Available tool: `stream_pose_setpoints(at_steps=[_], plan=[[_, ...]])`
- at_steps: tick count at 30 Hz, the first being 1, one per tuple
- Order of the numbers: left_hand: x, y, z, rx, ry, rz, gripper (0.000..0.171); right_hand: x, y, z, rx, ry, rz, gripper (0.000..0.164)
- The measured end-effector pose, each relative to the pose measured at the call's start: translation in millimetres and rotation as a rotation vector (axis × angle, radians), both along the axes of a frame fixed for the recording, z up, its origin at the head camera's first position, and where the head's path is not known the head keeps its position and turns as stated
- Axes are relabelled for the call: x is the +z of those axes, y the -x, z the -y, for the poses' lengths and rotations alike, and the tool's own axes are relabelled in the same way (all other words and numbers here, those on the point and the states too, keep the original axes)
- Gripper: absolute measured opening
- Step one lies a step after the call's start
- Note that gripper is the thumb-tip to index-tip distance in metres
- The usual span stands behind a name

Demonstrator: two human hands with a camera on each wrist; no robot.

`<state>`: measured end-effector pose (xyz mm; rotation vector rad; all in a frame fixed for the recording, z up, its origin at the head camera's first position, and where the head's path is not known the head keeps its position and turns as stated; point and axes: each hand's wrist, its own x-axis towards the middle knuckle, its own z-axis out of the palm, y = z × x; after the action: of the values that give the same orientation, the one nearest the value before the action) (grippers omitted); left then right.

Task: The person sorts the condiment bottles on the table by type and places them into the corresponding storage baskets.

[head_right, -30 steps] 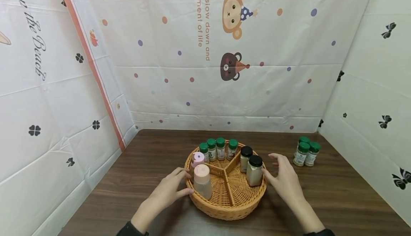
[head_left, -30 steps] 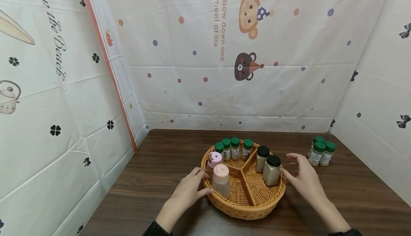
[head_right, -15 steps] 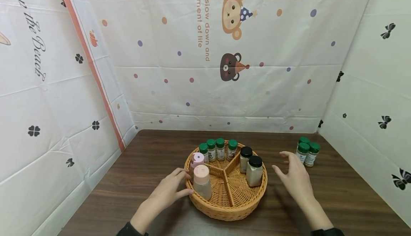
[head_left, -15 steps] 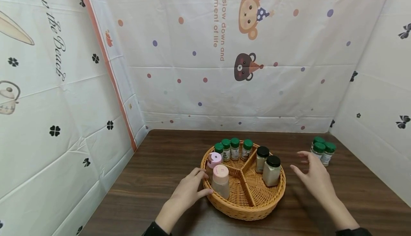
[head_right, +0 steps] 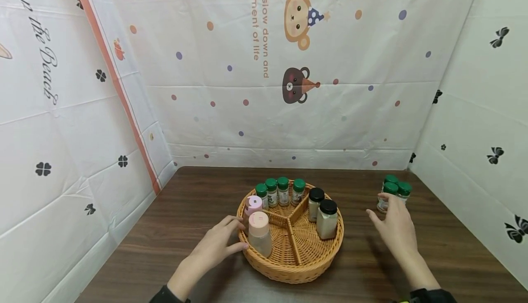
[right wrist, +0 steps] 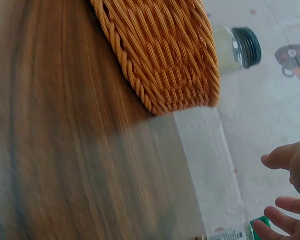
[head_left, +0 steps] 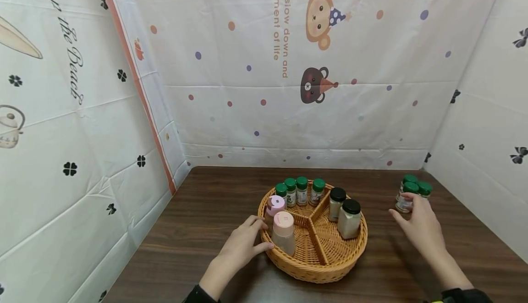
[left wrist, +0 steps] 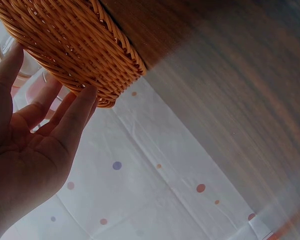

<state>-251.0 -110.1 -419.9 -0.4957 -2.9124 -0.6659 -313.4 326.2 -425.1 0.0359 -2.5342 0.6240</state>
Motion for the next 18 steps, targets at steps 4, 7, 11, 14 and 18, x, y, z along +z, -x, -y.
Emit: stream_pose_setpoints(at_steps=[4, 7, 11, 14, 18], plan=[[0.2, 0.3, 0, 0.001, 0.007, 0.0, 0.046, -0.4, 4.6, -7, -0.036, 0.004, 0.009, 0.058], [0.0, -0.3, 0, 0.001, 0.006, 0.001, 0.045, 0.4, 8.1, -11, -0.057, 0.011, 0.022, 0.059], [0.1, -1.2, 1, -0.006, 0.004, -0.008, 0.043, 2.3, 12.7, -18, -0.072, 0.019, 0.03, 0.061], [-0.2, -1.3, 1, -0.01, 0.004, -0.013, 0.042, 4.3, 16.6, -22, -0.085, 0.024, 0.028, 0.062], [-0.3, -0.9, 0, -0.008, -0.001, -0.011, 0.041, 6.1, 22.5, -27, -0.098, 0.026, 0.029, 0.062]])
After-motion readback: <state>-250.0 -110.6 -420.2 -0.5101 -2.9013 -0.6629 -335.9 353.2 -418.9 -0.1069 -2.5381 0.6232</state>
